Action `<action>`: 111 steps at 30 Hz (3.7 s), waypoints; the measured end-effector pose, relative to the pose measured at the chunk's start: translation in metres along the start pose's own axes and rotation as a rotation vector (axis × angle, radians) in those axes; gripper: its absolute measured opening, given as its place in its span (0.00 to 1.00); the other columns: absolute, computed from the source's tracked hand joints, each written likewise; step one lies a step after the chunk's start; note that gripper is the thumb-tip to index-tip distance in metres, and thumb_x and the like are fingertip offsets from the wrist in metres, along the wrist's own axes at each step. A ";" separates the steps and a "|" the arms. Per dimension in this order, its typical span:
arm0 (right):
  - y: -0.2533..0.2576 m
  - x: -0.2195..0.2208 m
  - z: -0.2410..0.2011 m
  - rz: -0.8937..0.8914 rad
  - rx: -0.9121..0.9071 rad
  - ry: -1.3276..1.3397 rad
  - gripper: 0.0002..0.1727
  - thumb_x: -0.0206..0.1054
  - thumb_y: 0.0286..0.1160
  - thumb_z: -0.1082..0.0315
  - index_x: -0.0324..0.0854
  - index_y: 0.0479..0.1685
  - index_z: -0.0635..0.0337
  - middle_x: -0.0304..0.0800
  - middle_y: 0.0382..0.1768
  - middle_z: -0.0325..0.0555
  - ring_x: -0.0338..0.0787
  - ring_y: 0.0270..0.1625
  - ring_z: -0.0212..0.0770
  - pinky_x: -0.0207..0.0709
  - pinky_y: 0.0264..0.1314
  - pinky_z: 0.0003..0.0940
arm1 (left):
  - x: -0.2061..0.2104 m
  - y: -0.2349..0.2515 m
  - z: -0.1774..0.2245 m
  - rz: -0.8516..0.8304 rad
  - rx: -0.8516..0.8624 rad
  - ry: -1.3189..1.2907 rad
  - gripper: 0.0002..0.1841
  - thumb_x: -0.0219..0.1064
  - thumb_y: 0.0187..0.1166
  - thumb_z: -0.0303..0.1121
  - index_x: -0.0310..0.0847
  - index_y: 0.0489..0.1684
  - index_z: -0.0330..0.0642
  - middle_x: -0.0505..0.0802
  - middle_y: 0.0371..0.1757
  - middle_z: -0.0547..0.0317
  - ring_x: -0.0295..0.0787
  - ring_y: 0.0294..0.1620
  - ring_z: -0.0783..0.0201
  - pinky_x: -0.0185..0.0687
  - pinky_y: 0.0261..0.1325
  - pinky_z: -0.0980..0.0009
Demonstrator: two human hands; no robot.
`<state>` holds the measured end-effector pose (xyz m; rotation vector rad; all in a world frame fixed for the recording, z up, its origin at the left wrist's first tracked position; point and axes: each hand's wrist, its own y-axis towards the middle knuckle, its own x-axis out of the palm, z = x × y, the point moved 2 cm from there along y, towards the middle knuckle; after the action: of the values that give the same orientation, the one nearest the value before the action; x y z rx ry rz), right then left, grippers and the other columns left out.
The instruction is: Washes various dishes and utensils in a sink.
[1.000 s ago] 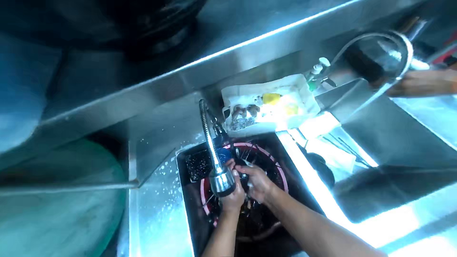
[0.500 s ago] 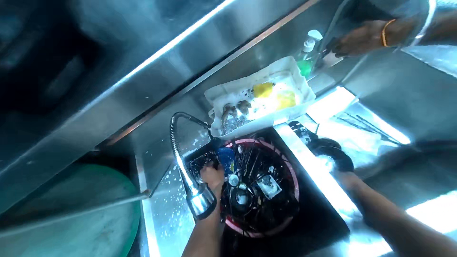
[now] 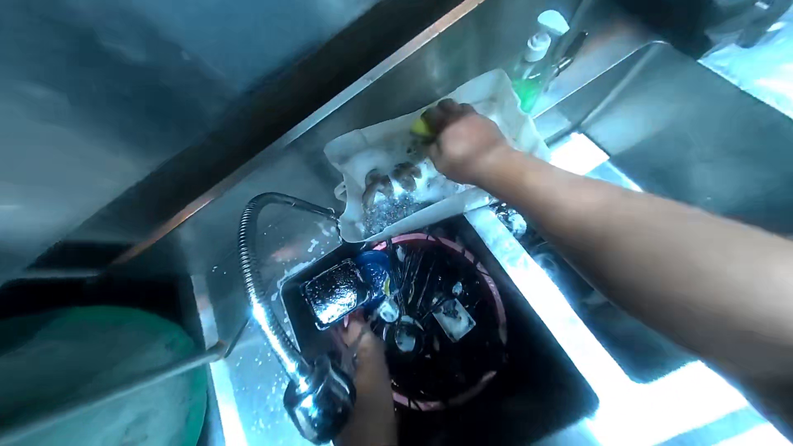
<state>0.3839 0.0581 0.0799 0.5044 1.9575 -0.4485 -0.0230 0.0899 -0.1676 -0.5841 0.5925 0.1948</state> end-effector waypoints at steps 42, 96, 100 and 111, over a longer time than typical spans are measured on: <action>-0.304 0.164 0.074 0.106 0.107 -0.177 0.31 0.67 0.65 0.64 0.82 0.75 0.50 0.64 0.88 0.60 0.58 0.92 0.67 0.71 0.83 0.60 | -0.027 -0.093 -0.033 -0.335 0.387 0.181 0.27 0.73 0.78 0.36 0.76 0.75 0.34 0.87 0.69 0.40 0.86 0.68 0.50 0.80 0.73 0.51; -0.310 0.164 0.068 0.118 0.092 -0.217 0.37 0.70 0.64 0.60 0.75 0.81 0.57 0.56 0.88 0.72 0.57 0.90 0.75 0.66 0.82 0.68 | -0.216 -0.150 -0.118 -0.233 0.574 0.910 0.35 0.49 0.82 0.67 0.92 0.57 0.49 0.96 0.57 0.55 0.93 0.61 0.53 0.87 0.62 0.49; -0.310 0.166 0.069 0.130 0.083 -0.238 0.37 0.69 0.64 0.58 0.75 0.81 0.56 0.57 0.88 0.71 0.58 0.89 0.75 0.68 0.80 0.68 | -0.214 -0.149 -0.122 -0.149 0.648 0.909 0.33 0.49 0.81 0.66 0.94 0.51 0.50 0.97 0.51 0.57 0.95 0.54 0.56 0.90 0.56 0.52; -0.308 0.169 0.071 0.156 0.084 -0.268 0.37 0.66 0.64 0.53 0.77 0.79 0.54 0.60 0.88 0.68 0.59 0.89 0.73 0.66 0.82 0.66 | -0.213 -0.150 -0.121 -0.112 0.675 0.912 0.32 0.51 0.81 0.64 0.94 0.46 0.49 0.98 0.48 0.58 0.96 0.52 0.57 0.90 0.54 0.54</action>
<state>0.2076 -0.2129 -0.0753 0.6134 1.6348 -0.4742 -0.2033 -0.1041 -0.0575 -0.0079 1.4267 -0.4018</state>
